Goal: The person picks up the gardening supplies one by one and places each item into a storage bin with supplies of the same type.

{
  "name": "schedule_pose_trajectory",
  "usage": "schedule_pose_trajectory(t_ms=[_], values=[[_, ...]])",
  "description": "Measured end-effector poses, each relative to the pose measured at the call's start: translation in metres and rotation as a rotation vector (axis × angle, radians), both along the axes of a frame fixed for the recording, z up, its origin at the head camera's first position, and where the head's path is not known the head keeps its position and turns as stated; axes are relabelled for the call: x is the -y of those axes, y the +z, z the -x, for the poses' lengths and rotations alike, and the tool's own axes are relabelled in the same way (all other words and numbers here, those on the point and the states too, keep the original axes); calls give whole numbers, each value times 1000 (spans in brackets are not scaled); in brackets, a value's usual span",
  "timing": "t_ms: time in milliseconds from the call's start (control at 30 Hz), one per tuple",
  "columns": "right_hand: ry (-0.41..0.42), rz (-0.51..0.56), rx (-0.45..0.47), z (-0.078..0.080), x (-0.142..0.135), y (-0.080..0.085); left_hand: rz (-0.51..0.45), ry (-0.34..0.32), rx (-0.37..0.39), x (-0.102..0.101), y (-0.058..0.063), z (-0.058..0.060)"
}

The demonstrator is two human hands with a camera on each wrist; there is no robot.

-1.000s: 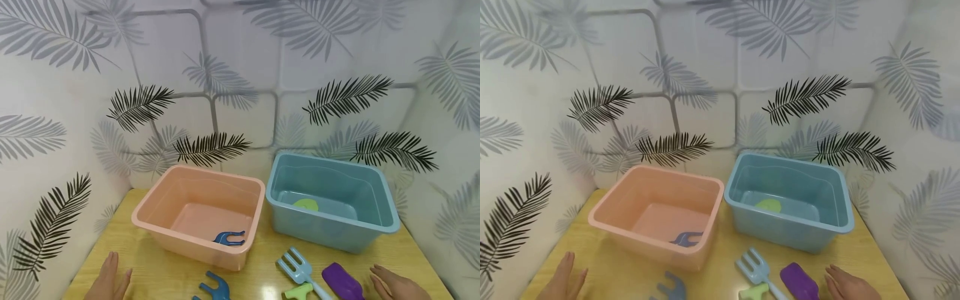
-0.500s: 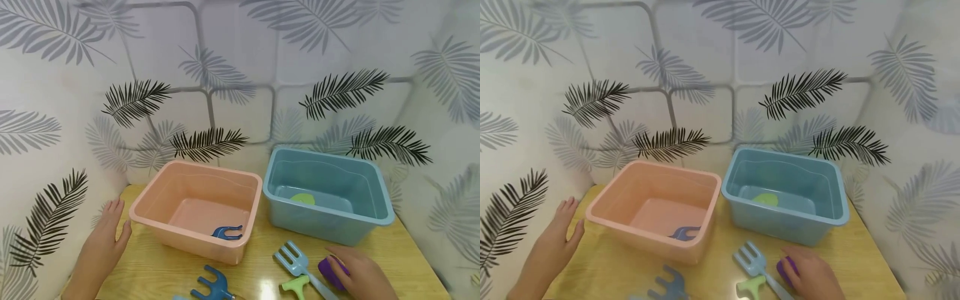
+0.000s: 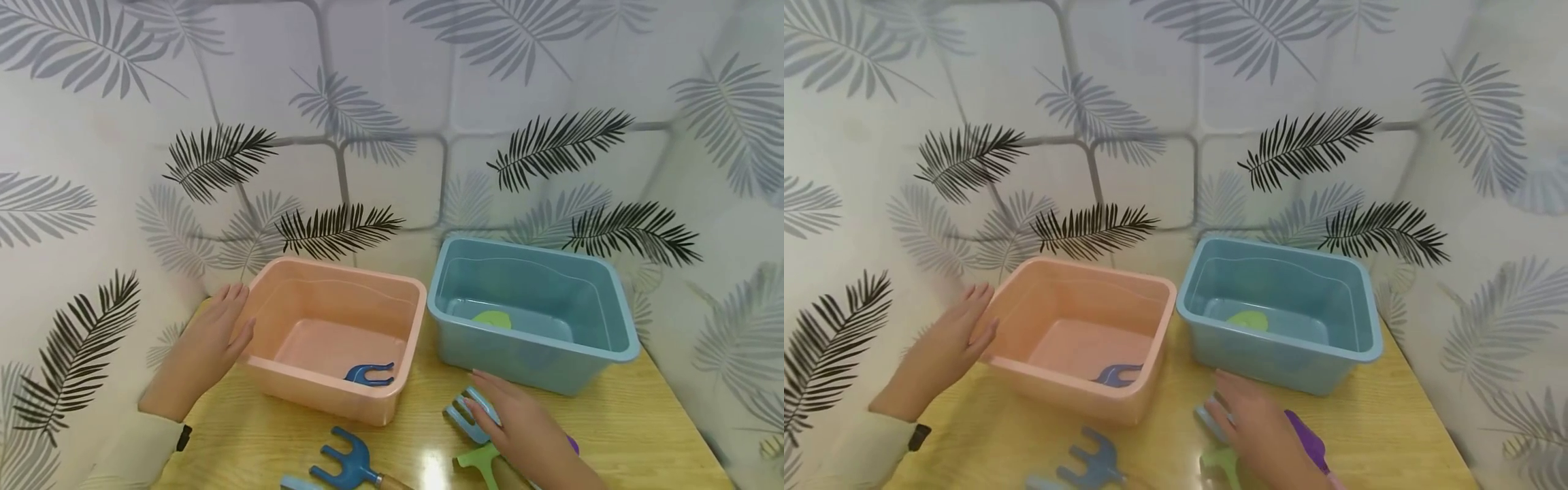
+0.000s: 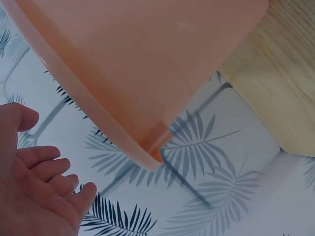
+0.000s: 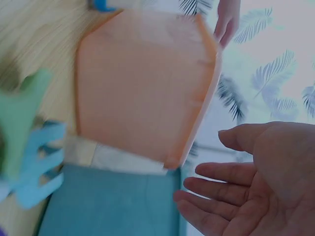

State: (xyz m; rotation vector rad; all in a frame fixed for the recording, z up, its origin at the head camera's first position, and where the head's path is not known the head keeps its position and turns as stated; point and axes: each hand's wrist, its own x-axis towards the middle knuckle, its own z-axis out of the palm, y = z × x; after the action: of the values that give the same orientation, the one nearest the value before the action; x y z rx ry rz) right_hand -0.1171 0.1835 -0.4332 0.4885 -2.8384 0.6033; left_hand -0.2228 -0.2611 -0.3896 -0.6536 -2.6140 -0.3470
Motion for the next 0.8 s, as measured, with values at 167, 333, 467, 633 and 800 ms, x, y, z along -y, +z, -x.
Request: schedule_pose_trajectory(t_ms=[167,333,467,633,800], values=[[48,2,-5,5,28,10,40,-25,32,-3,3,21],[109,-56,50,12,56,17,79,-21,100,0,-3,45],[171,-58,31,17,72,16,92,-10,166,2,-12,60],[194,-69,16,23,84,13,89,-9,200,2,-22,79],[156,-87,20,27,93,7,58,17,246,4,-29,90]])
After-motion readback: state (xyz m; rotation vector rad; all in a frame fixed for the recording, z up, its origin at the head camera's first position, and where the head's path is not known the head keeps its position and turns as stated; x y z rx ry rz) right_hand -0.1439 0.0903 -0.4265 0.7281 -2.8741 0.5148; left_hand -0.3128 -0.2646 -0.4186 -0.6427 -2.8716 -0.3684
